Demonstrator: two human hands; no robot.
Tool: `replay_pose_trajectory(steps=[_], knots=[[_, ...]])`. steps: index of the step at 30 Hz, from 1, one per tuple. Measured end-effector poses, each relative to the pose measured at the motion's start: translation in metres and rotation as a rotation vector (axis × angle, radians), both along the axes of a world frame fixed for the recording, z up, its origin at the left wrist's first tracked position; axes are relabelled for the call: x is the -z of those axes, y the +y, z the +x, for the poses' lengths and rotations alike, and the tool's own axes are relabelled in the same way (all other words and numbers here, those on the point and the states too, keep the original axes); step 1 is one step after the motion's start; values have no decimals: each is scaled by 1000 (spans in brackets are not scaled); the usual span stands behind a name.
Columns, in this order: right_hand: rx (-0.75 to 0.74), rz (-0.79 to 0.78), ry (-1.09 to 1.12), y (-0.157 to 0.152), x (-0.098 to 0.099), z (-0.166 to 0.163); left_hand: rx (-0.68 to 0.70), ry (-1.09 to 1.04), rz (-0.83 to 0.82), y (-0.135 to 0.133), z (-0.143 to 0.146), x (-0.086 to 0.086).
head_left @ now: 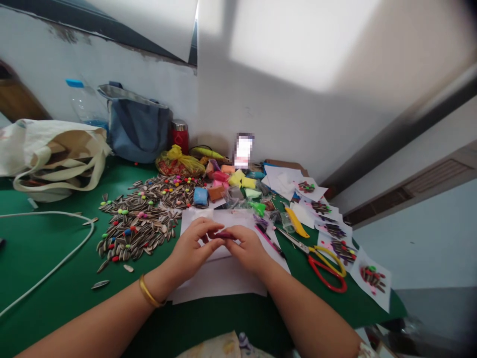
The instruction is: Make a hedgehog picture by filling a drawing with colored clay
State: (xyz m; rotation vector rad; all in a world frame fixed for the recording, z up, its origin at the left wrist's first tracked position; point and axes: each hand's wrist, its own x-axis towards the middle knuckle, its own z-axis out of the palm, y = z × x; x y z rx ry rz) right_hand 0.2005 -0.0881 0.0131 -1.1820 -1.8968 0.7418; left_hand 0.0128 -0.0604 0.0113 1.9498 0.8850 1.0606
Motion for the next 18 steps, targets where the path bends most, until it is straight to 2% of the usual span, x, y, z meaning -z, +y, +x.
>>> replay_pose_trajectory(steps=[5, 8, 11, 14, 18], knots=[[68, 22, -123, -3, -1, -4, -1, 41, 51, 0, -2, 1], [67, 7, -81, -4, -3, -6, -64, 4, 39, 2, -1, -2], [81, 1, -74, -3, -4, -6, -37, -43, 3, 2, -1, -2], [107, 37, -155, -4, -2, -5, 12, 7, 24, 2, -1, -1], [64, 35, -131, -4, -2, -5, -41, 20, 58, 3, -2, -1]])
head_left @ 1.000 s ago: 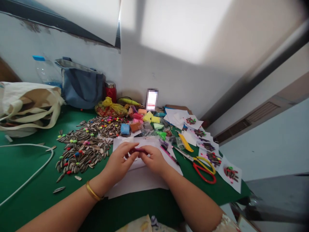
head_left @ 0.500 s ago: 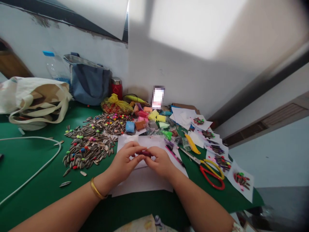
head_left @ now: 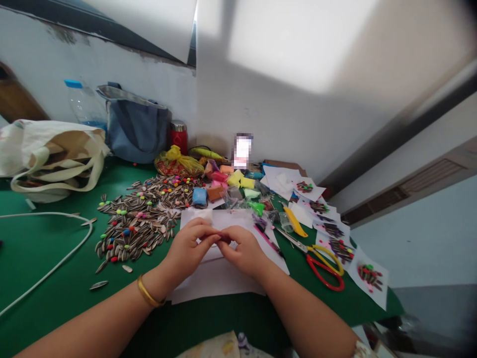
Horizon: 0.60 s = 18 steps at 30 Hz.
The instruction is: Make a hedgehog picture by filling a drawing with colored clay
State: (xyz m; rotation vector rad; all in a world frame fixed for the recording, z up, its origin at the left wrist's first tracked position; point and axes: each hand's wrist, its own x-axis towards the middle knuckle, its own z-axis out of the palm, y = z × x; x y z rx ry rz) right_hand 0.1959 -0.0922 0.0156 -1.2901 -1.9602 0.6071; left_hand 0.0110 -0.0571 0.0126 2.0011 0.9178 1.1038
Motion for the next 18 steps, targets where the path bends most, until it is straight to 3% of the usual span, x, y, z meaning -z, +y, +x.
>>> replay_pose_trajectory(steps=[4, 10, 15, 18], knots=[[-85, -10, 75, 1, -1, 2, 20, -61, -12, 0, -1, -2], [-9, 73, 8, 1, -1, 1, 39, -10, 40, -1, -1, 3], [-88, 8, 108, 2, -1, 2, 57, -57, 10, -1, -1, 2], [-53, 15, 72, 2, 0, 2, 74, -29, 29, -2, -1, 1]])
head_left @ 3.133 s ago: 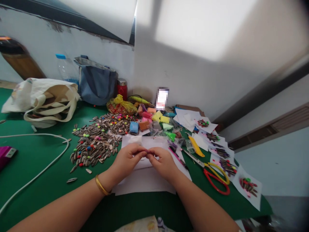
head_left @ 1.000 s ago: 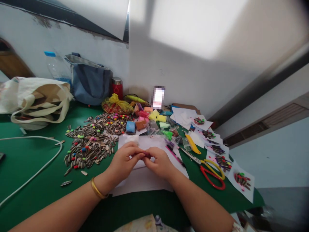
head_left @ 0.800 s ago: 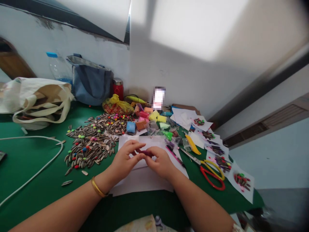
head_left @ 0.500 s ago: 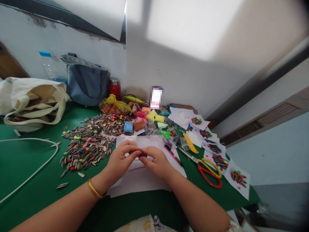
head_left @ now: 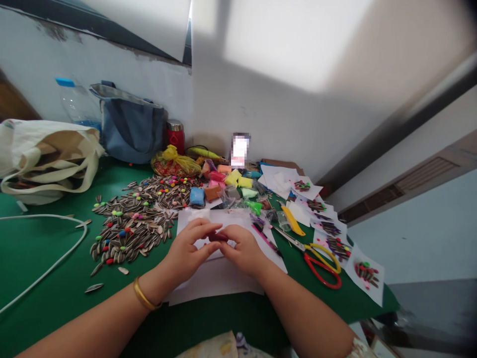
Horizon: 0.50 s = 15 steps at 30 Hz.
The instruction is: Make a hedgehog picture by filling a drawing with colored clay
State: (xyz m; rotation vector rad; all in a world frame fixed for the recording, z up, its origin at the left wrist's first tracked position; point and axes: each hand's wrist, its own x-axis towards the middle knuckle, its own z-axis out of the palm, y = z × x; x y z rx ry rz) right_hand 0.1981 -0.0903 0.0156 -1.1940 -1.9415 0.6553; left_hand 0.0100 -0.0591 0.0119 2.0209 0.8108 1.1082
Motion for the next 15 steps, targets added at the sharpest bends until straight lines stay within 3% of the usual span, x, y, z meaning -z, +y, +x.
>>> replay_pose_trajectory(steps=[7, 15], knots=[[21, 22, 57, -1, 0, -2, -67, -49, 22, 3, 1, 1], [28, 16, 39, -1, 1, 0, -30, -20, -11, 2, 1, 4]])
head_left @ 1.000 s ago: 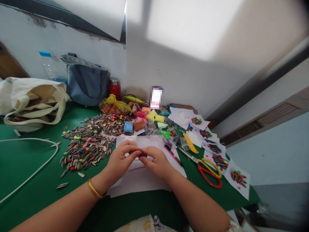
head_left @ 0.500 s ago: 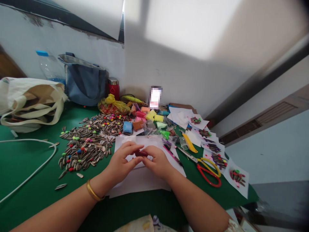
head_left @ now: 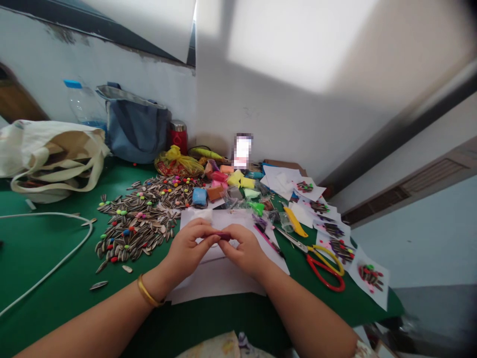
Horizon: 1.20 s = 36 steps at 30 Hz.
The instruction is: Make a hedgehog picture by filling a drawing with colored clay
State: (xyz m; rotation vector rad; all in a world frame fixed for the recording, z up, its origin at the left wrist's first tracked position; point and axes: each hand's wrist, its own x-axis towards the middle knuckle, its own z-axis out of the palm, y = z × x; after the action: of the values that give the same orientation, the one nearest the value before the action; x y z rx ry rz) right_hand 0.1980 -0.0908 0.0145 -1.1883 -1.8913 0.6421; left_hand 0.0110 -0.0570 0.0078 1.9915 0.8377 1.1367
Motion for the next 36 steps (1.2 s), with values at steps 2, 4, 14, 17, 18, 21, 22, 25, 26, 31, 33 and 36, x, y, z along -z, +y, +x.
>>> replay_pose_trajectory(steps=[2, 4, 14, 17, 18, 21, 22, 25, 26, 31, 33, 36], knots=[[-42, -14, 42, 1, 0, 0, -8, -25, -12, -1, 0, 0], [-56, -22, 44, 1, -1, 0, -6, -33, -22, -2, 0, -1], [4, -31, 27, 2, 1, -1, -32, -20, -24, 1, 0, -1], [30, -36, -7, 0, 0, -1, -1, -3, -30, 0, 1, -1], [37, -35, -27, 0, 0, -1, 3, 9, -24, -1, 1, -1], [39, -24, -56, -1, -1, -2, -22, 20, -9, -1, 0, -1], [33, -26, -55, -1, -2, -2, -33, 13, -13, -1, 0, -1], [26, -33, -61, 0, -1, -2, -34, 3, -30, 0, 0, -1], [31, -31, -69, 0, -1, -2, -31, 3, -36, 0, 0, 0], [45, -2, -102, 1, 0, -3, -11, 51, -35, 0, 0, -2], [41, -2, -98, 1, 0, -2, -32, 64, -33, -1, 1, -3], [43, -9, -105, 0, 1, -2, -40, 47, -43, -1, 1, -2]])
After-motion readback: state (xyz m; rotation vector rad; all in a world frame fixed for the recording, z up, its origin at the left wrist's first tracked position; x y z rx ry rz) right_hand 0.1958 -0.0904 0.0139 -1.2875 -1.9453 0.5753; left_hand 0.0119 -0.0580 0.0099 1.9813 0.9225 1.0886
